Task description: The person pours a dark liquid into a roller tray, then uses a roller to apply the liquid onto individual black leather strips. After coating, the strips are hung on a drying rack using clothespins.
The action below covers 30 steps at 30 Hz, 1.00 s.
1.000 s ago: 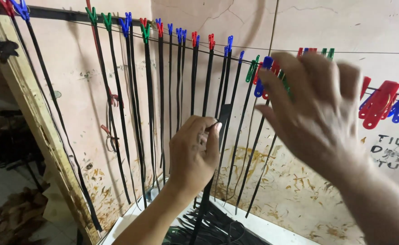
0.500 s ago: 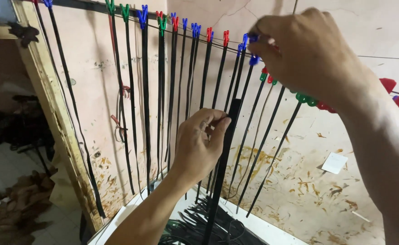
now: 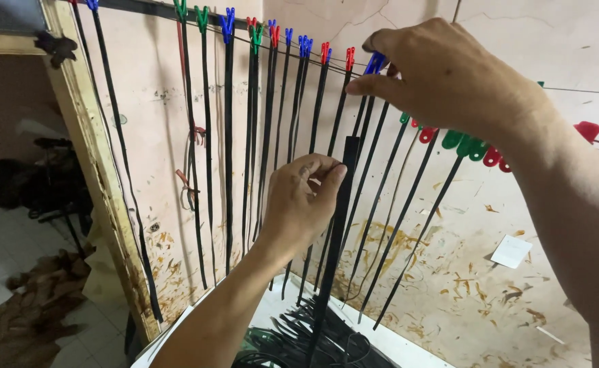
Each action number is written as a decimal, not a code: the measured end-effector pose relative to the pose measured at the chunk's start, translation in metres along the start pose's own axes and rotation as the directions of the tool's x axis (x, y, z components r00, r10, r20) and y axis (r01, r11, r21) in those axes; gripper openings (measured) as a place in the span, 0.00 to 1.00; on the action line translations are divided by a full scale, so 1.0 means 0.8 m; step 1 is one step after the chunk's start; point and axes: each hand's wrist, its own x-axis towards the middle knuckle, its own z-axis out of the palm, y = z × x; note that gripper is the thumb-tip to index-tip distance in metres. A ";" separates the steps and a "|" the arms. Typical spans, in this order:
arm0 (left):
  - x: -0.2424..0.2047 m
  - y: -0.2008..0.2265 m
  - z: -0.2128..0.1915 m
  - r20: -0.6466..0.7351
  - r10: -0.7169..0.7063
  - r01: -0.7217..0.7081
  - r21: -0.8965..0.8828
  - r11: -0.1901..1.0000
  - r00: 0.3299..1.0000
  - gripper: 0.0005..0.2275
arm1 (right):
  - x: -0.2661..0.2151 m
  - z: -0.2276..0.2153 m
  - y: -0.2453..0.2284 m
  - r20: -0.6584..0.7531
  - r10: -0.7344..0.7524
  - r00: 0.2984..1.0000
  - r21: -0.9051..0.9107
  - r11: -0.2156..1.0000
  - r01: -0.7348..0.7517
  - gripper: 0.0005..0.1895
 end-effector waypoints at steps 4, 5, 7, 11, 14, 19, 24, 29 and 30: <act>0.006 -0.006 0.003 0.027 -0.015 0.015 -0.006 1.000 1.000 0.07 | 0.008 0.012 0.022 -0.131 -0.098 0.986 -0.002 0.995 0.099 0.25; 0.008 -0.009 0.003 0.025 -0.014 0.014 -0.005 1.000 1.000 0.07 | 0.011 0.013 0.025 -0.133 -0.100 0.986 -0.002 0.995 0.100 0.25; 0.013 -0.016 0.005 0.000 0.132 -0.132 -0.042 0.990 0.991 0.07 | 0.017 0.015 0.031 -0.145 -0.160 0.976 -0.072 0.986 0.151 0.22; 0.028 -0.019 0.002 0.008 0.115 -0.115 -0.001 0.993 0.993 0.09 | 0.038 0.027 0.053 -0.261 -0.317 0.912 -0.172 0.945 0.279 0.19; 0.041 -0.026 0.004 0.004 0.246 -0.246 0.004 0.969 0.969 0.08 | 0.043 0.023 0.054 -0.281 -0.307 0.909 -0.133 0.951 0.279 0.18; 0.054 -0.014 0.004 -0.017 0.261 -0.262 -0.062 0.963 0.965 0.10 | 0.047 0.021 0.053 -0.233 -0.251 0.939 -0.109 0.967 0.231 0.19; 0.065 -0.013 0.007 -0.028 0.239 -0.240 -0.049 0.970 0.971 0.07 | 0.047 0.018 0.043 -0.212 -0.224 0.951 -0.089 0.974 0.210 0.20; 0.066 -0.014 0.008 -0.030 0.253 -0.255 -0.096 0.962 0.967 0.06 | 0.050 0.025 0.047 -0.205 -0.285 0.936 -0.155 0.954 0.256 0.20; 0.066 -0.014 0.008 -0.026 0.253 -0.254 -0.119 0.960 0.967 0.05 | 0.048 0.024 0.045 -0.195 -0.273 0.942 -0.140 0.958 0.248 0.21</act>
